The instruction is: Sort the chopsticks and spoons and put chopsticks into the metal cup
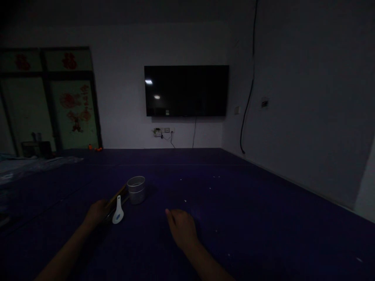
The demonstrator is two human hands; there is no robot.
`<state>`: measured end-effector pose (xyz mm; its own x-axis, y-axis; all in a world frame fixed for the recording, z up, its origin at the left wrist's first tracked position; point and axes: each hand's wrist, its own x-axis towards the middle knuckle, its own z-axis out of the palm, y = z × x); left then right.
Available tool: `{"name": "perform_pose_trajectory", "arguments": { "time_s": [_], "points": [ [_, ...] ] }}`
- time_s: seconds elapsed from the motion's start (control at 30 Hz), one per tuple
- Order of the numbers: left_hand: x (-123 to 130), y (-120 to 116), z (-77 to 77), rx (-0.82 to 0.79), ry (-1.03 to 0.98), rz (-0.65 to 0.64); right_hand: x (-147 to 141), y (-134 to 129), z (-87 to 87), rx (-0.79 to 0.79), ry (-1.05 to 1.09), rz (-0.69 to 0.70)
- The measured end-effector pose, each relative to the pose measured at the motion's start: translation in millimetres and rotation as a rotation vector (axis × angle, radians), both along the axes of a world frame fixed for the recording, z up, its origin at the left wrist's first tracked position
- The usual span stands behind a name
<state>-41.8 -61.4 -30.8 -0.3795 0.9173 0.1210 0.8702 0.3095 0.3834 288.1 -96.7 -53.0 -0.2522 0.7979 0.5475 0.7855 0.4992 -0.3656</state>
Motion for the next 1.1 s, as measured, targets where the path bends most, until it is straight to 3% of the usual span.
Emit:
{"name": "perform_pose_trajectory", "arguments": {
  "time_s": [0.33, 0.6, 0.77, 0.9, 1.0, 1.1],
  "points": [
    [3.0, -3.1, 1.9, -0.013, 0.032, 0.031, -1.0, -2.0, 0.2, 0.008, -0.01, -0.005],
    [9.7, -13.0, 13.9, 0.067, 0.065, 0.128, -1.4, -2.1, 0.9, 0.012, -0.014, -0.002],
    [11.6, -22.4, 22.3, 0.337, 0.099, 0.213, -0.4, -1.9, 1.3, 0.01, -0.016, -0.001],
    [20.5, -35.0, 37.0, 0.713, 0.111, 0.125, -0.4, -1.8, 0.8, 0.014, -0.021, -0.005],
    [44.8, -47.2, 52.0, 0.877, 0.035, 0.088, -0.8, -1.2, 0.3, 0.014, 0.004, 0.001],
    [86.4, -56.3, 63.8, 0.853, -0.143, -0.052, -0.7, -1.2, 1.1, -0.006, 0.07, 0.052]
  ]
}}
